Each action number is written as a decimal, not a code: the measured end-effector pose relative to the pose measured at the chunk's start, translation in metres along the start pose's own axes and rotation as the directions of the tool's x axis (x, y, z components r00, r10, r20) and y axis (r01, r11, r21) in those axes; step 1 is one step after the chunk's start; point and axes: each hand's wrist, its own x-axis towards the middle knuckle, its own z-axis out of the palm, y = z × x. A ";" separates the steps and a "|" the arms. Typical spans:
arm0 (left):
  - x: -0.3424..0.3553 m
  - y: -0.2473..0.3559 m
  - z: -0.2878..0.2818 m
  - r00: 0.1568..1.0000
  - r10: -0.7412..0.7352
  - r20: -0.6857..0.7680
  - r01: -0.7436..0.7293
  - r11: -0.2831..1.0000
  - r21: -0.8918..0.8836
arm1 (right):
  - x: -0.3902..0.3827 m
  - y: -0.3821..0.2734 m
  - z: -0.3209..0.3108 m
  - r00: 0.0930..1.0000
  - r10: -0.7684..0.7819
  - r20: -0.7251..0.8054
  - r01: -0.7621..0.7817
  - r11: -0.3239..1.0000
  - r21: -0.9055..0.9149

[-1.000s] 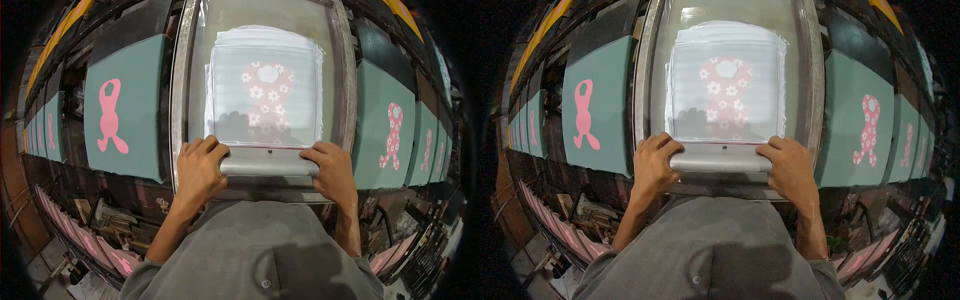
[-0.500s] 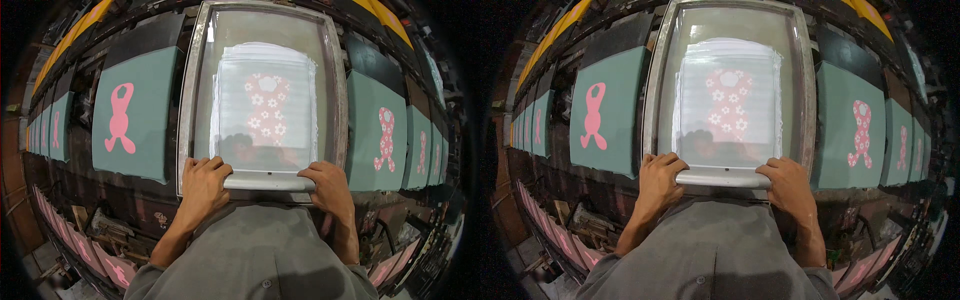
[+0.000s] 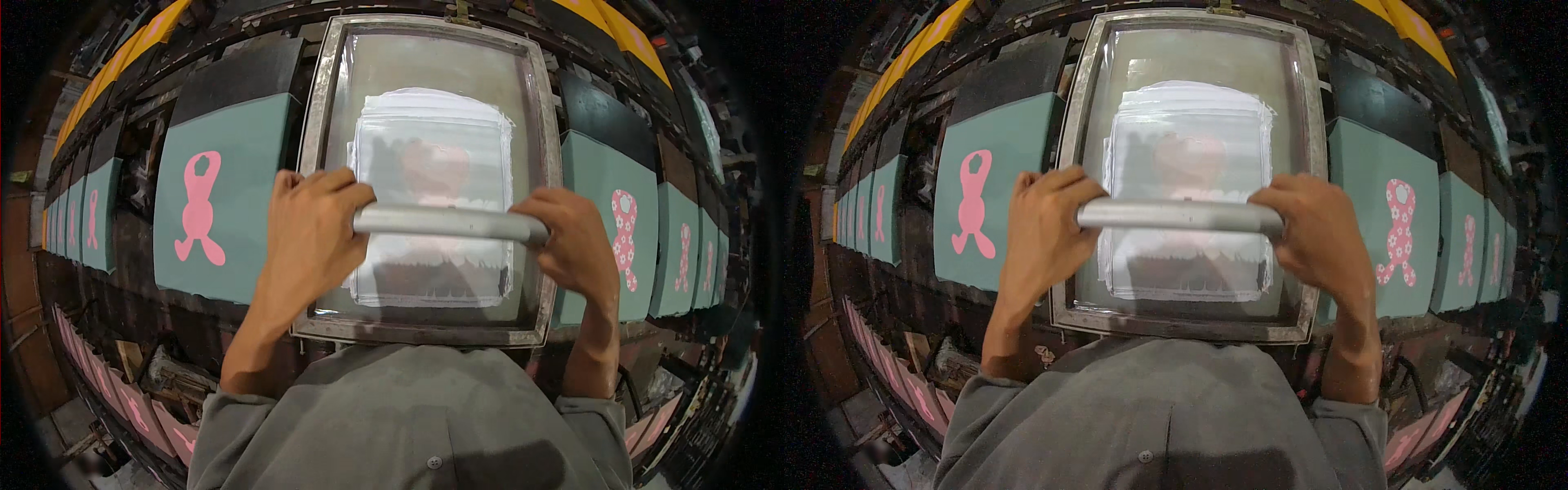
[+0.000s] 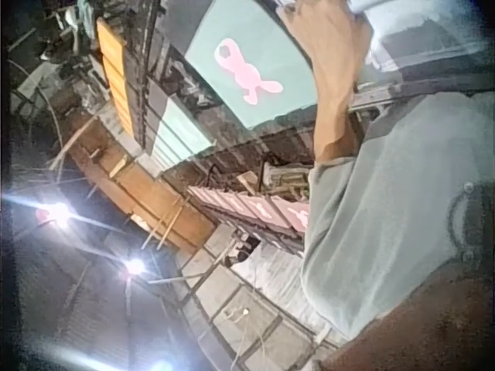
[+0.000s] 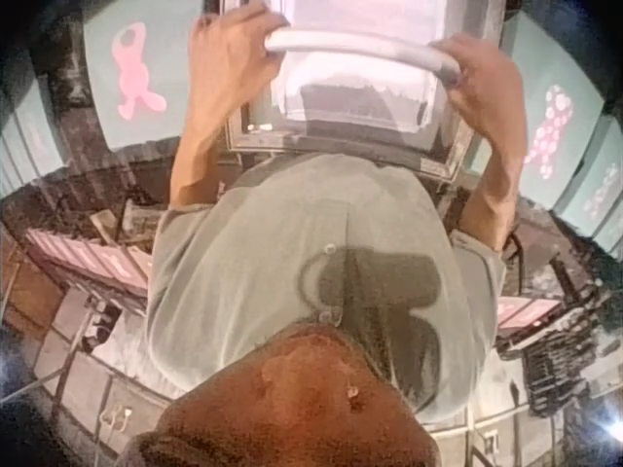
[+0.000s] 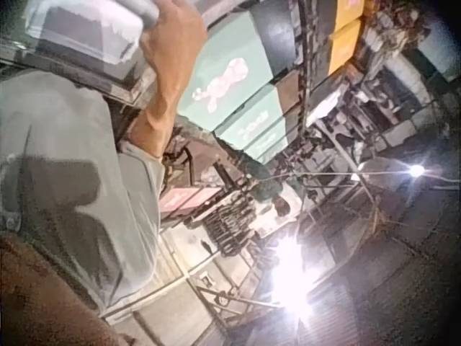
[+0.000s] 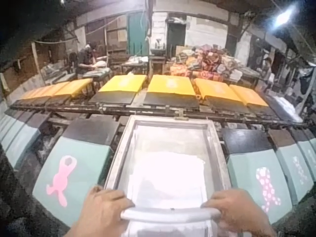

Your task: Manually applying white ink using a squeegee over a bunny stencil on multiple green fabric panels.

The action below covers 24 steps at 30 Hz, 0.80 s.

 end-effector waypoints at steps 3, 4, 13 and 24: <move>0.031 -0.016 0.007 0.999 0.005 -0.032 -0.003 0.998 0.061 | 0.032 0.026 0.001 0.999 -0.026 -0.035 0.026 1.000 -0.013; 0.045 -0.025 0.014 0.999 0.007 -0.037 -0.005 0.998 0.066 | 0.048 0.039 0.006 0.998 -0.041 -0.052 0.039 0.999 -0.028; 0.079 -0.084 0.113 0.982 0.045 -0.182 -0.017 0.988 0.156 | 0.099 0.101 0.094 0.965 -0.125 -0.230 0.097 0.987 -0.131; 0.108 -0.087 0.089 0.999 -0.040 0.036 0.038 0.997 0.063 | 0.125 0.103 0.056 0.995 0.010 0.104 0.006 0.989 -0.147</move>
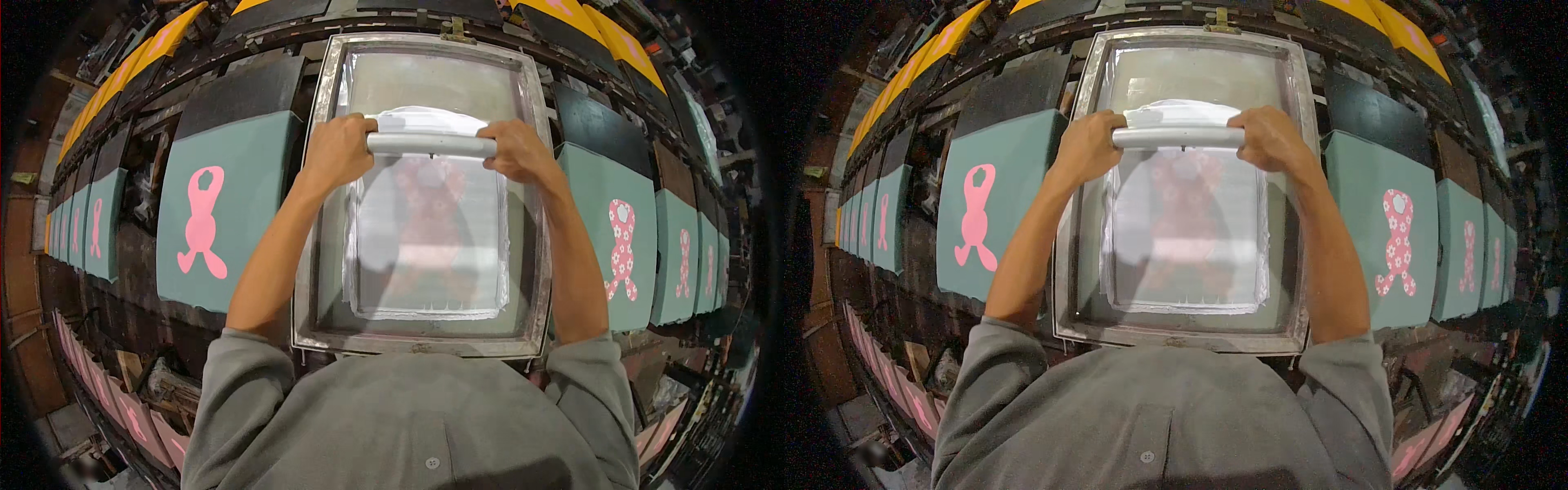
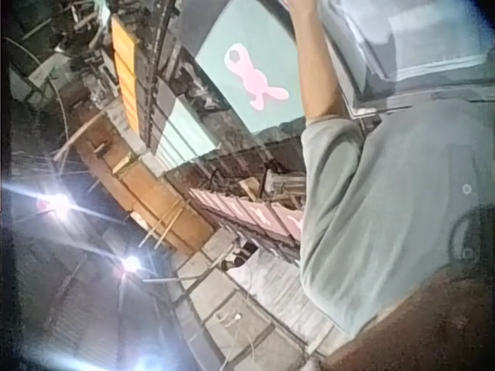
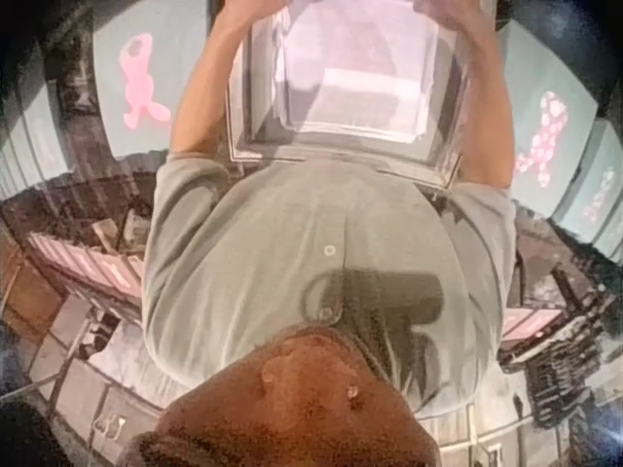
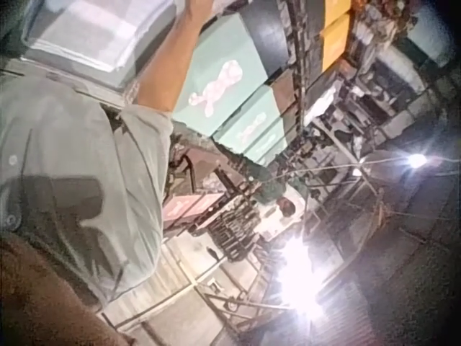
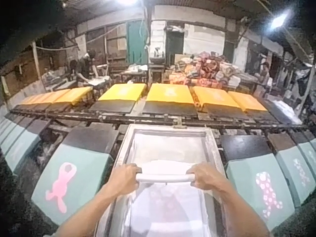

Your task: Manually applying white ink using a squeegee over a bunny stencil on multiple green fabric panels.

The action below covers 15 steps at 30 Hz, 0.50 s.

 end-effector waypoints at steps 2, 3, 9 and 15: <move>-0.030 0.012 -0.006 1.000 -0.005 0.006 0.005 1.000 -0.031 | -0.023 -0.013 0.010 0.999 -0.048 -0.012 0.048 0.998 -0.031; -0.046 0.019 -0.005 1.000 0.004 -0.010 -0.004 0.998 -0.061 | -0.039 -0.021 0.013 1.000 -0.021 -0.015 0.021 0.999 0.026; -0.165 0.069 -0.011 0.996 -0.013 0.089 0.022 0.995 -0.101 | -0.162 -0.092 0.032 0.996 0.088 0.005 -0.088 0.983 0.159; -0.221 0.106 -0.032 0.985 -0.047 0.166 0.078 0.980 -0.182 | -0.212 -0.117 0.032 0.994 0.095 0.052 -0.104 0.970 0.218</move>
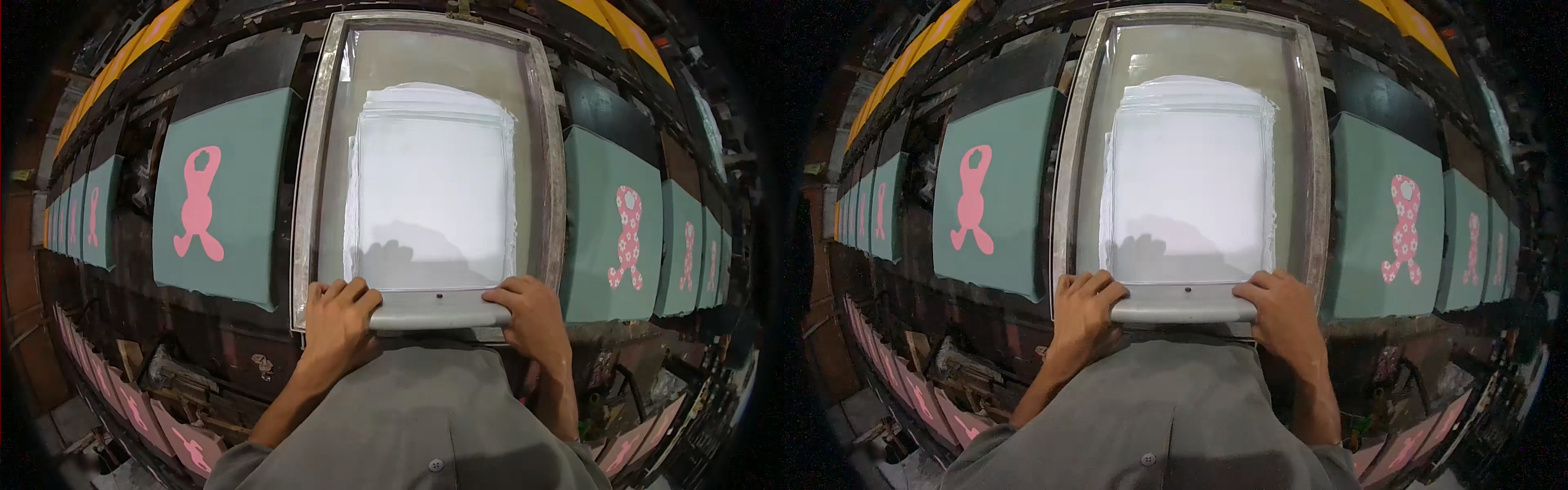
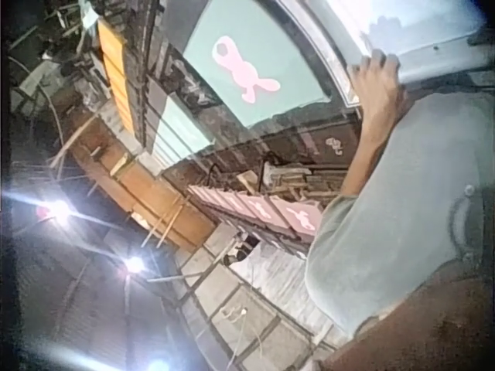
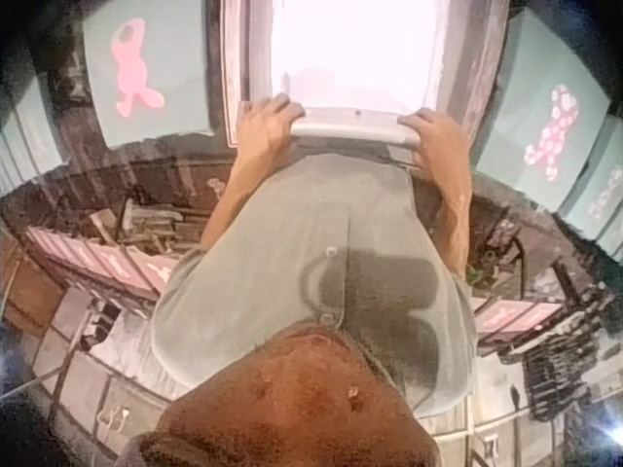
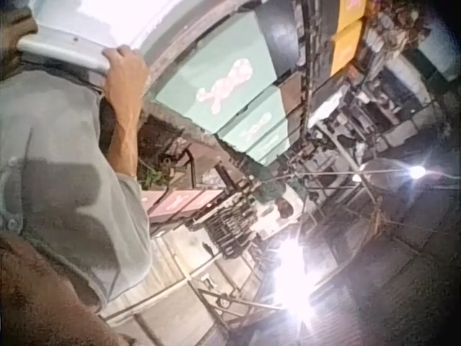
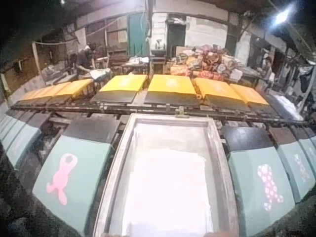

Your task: Manually applying white ink using a squeegee over a bunny stencil on multiple green fabric panels.

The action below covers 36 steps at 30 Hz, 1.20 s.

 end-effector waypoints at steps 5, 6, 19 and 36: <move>0.043 -0.014 -0.023 0.999 0.010 0.037 -0.013 0.995 0.095 | 0.042 0.006 -0.032 0.998 -0.068 0.009 0.068 0.994 -0.081; 0.061 -0.021 -0.025 1.000 0.027 -0.012 -0.025 0.993 0.119 | 0.060 0.017 -0.037 0.993 -0.101 -0.055 0.096 0.992 -0.086; 0.253 -0.094 -0.022 0.974 0.065 -0.218 -0.035 0.989 0.141 | 0.244 0.100 -0.070 0.992 -0.028 -0.124 0.010 0.990 -0.144; 0.123 -0.048 -0.007 0.996 -0.016 -0.093 0.020 0.999 0.047 | 0.120 0.038 -0.035 1.000 0.004 -0.022 -0.004 0.999 -0.037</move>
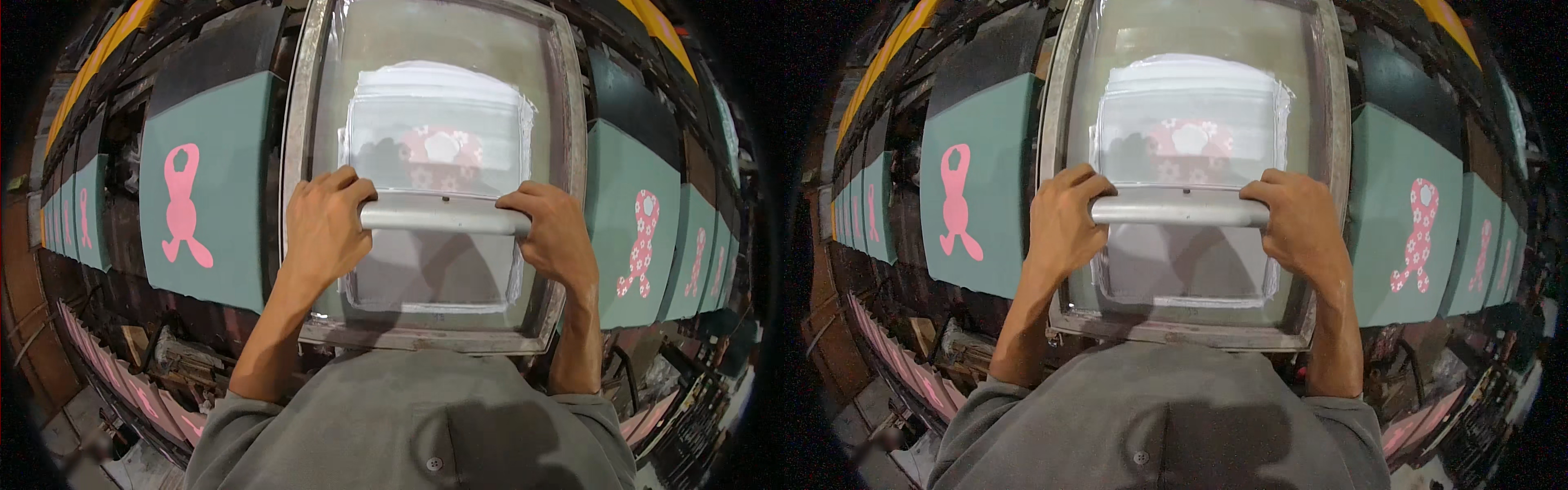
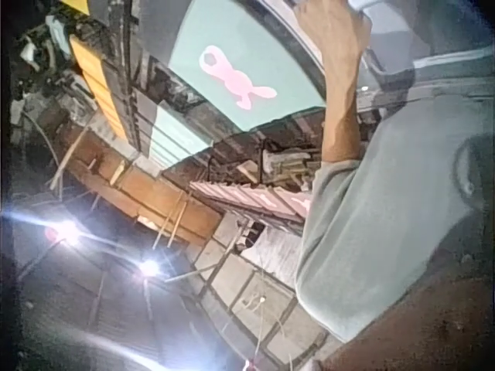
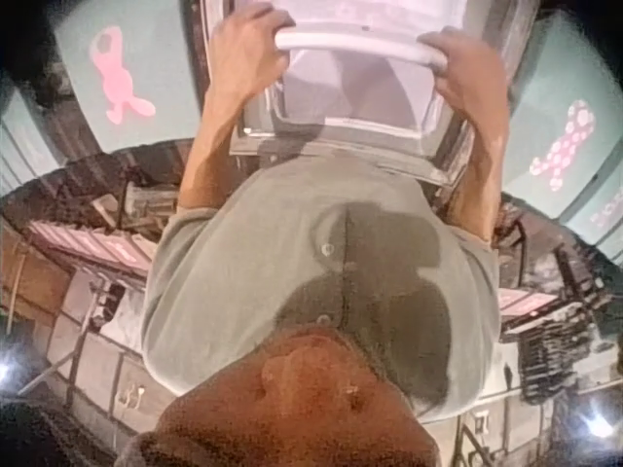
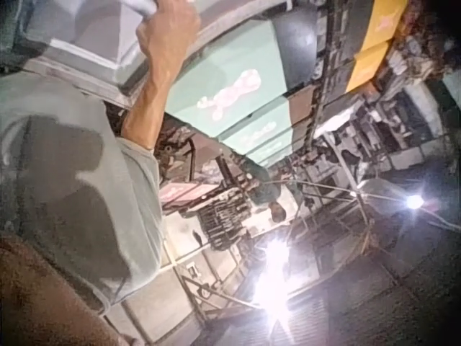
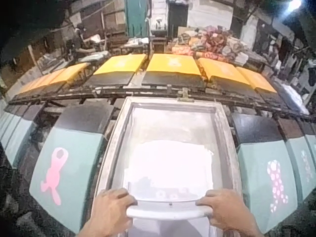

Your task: Manually applying white ink using a squeegee over a bunny stencil on multiple green fabric panels.

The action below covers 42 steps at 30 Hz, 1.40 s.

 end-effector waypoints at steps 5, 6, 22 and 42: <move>-0.046 0.019 -0.003 0.998 -0.051 0.048 0.052 0.998 -0.018 | -0.047 -0.014 0.015 1.000 -0.010 -0.007 0.010 1.000 0.013; -0.055 0.023 -0.003 0.997 -0.057 0.052 0.058 0.998 -0.017 | -0.056 -0.017 0.018 1.000 -0.005 -0.009 0.005 1.000 0.027; -0.120 0.043 -0.006 0.991 -0.064 0.118 0.065 0.998 0.000 | -0.118 -0.040 0.028 0.997 -0.026 0.068 0.024 0.999 0.032; 0.113 -0.039 -0.006 0.995 0.014 -0.099 -0.005 0.995 0.095 | 0.108 0.041 -0.035 0.997 -0.033 -0.063 0.029 0.997 -0.077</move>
